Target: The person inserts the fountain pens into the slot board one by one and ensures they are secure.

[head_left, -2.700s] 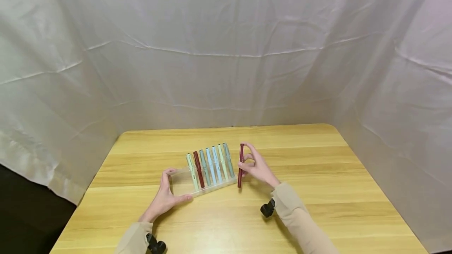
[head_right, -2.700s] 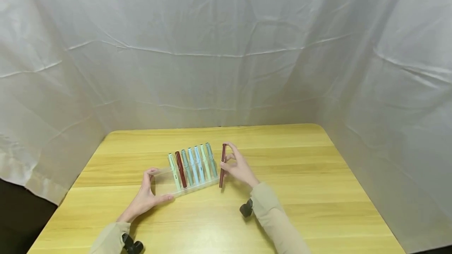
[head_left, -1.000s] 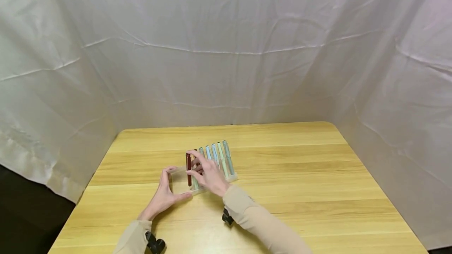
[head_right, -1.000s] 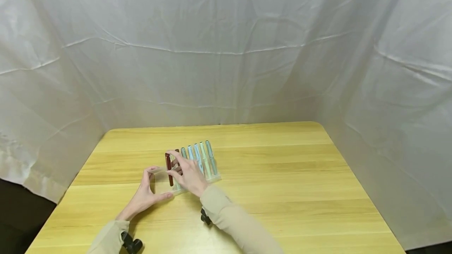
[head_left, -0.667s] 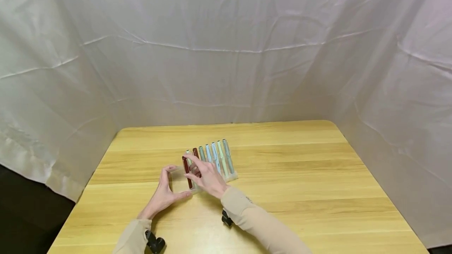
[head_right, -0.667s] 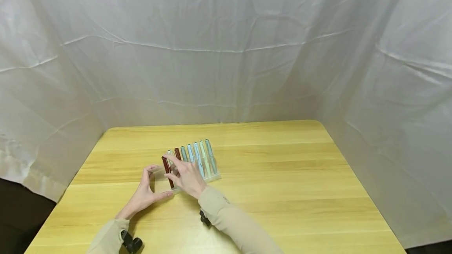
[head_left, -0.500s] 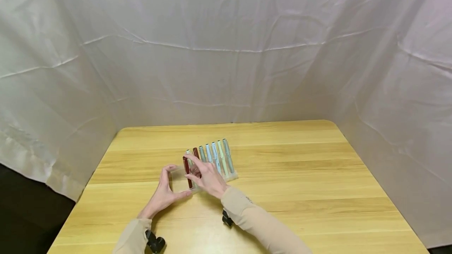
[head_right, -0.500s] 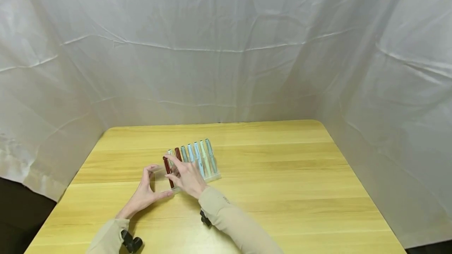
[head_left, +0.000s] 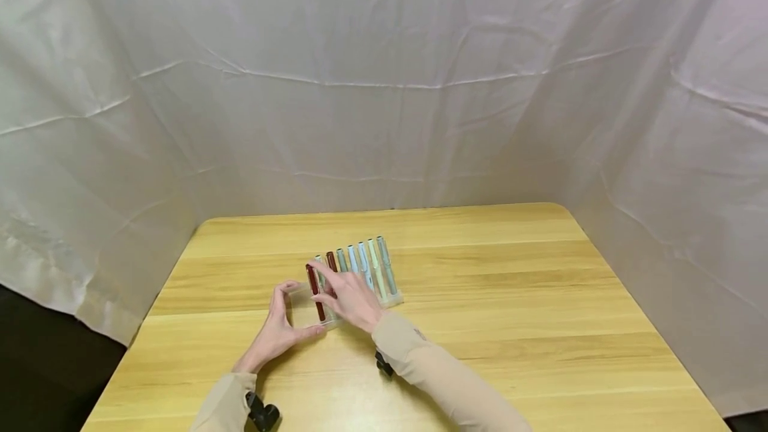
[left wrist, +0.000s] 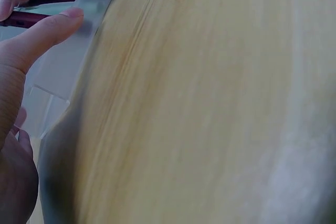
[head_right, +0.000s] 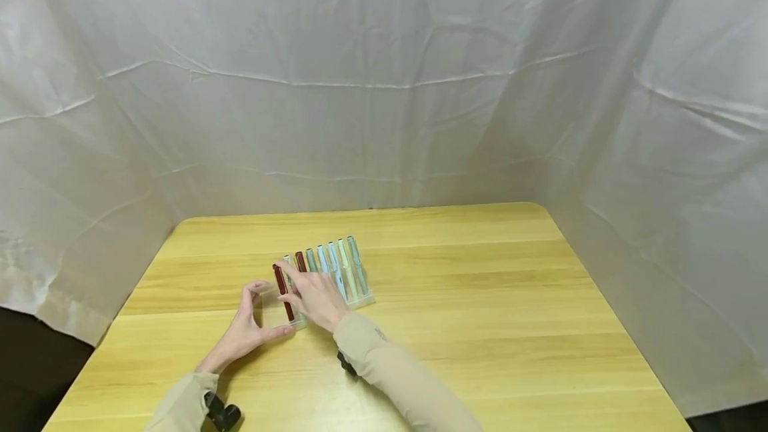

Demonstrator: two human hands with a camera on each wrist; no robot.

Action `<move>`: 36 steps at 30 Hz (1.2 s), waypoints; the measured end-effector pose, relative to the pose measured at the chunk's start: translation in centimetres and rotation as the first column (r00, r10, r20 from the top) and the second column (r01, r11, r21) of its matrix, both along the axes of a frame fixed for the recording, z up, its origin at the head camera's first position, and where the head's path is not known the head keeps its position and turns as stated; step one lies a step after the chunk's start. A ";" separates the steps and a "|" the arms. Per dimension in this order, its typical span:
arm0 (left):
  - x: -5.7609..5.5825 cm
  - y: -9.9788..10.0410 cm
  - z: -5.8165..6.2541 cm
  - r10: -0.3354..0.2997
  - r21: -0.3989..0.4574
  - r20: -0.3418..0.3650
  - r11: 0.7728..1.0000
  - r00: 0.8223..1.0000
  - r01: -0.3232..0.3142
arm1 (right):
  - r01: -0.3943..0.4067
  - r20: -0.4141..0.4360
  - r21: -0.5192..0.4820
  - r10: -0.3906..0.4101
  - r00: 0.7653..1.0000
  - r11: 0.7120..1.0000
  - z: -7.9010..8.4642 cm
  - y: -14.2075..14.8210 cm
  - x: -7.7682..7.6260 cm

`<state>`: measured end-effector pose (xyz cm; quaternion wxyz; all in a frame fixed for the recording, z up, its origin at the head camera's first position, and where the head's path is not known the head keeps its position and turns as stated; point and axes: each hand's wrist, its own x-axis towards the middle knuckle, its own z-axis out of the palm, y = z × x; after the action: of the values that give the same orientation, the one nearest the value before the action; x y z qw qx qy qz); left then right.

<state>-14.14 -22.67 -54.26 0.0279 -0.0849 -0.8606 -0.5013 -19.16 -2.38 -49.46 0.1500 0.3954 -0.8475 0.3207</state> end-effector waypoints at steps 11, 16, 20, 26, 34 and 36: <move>0.0 -0.2 -0.1 -0.009 -0.003 0.000 1.000 1.000 0.009 | 0.056 0.037 0.230 -0.066 0.997 0.972 1.3 -0.5 -0.8; 0.1 -0.2 0.0 -0.008 -0.001 0.014 1.000 1.000 0.008 | 0.063 0.072 0.258 -0.085 0.994 0.964 1.2 -0.6 -0.9; 0.0 -0.2 -0.1 -0.005 -0.003 0.018 1.000 1.000 0.005 | 0.071 0.085 0.264 -0.097 0.992 0.962 1.1 -0.6 -0.8; -0.1 -0.2 0.0 -0.002 -0.016 0.007 1.000 1.000 0.002 | 0.062 0.096 0.238 -0.087 0.992 0.969 1.3 -0.1 -0.6; 0.0 -0.4 0.0 0.007 -0.026 0.010 1.000 1.000 -0.007 | 0.117 0.142 0.081 -0.128 0.982 0.990 1.2 4.0 -0.2; -0.1 -0.6 0.1 -0.005 -0.012 -0.008 1.000 1.000 0.004 | 0.148 0.161 0.026 -0.150 0.975 0.989 0.8 5.9 -0.5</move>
<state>-14.21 -23.22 -54.11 0.0296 -0.0890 -0.8633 -0.4959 -19.66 3.49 -48.69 0.1012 0.3044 -0.8864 0.3339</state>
